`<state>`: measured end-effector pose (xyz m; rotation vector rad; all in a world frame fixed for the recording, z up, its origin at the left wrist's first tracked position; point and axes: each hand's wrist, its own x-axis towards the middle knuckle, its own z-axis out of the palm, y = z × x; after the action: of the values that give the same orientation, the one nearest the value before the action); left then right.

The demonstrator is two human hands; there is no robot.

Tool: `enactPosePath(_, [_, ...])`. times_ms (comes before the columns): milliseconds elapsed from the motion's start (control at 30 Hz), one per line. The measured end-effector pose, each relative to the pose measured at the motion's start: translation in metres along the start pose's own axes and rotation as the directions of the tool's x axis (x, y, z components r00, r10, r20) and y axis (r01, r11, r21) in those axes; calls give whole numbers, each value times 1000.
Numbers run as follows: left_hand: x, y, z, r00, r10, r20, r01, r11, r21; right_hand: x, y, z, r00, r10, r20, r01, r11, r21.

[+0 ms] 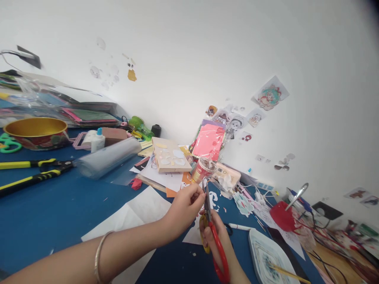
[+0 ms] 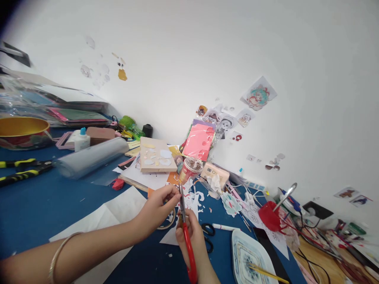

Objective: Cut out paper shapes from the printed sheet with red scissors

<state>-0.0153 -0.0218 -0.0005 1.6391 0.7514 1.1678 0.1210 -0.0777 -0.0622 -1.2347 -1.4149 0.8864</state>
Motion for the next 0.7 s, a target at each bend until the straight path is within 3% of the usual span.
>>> enactPosePath(167, [2, -2, -1, 999, 38, -14, -36, 996, 84, -1, -6, -1, 999, 12, 45, -15, 997, 78])
enactPosePath(700, [2, -3, -4, 995, 99, -20, -95, 982, 160, -2, -10, 1, 1000, -8, -3, 8, 998, 58])
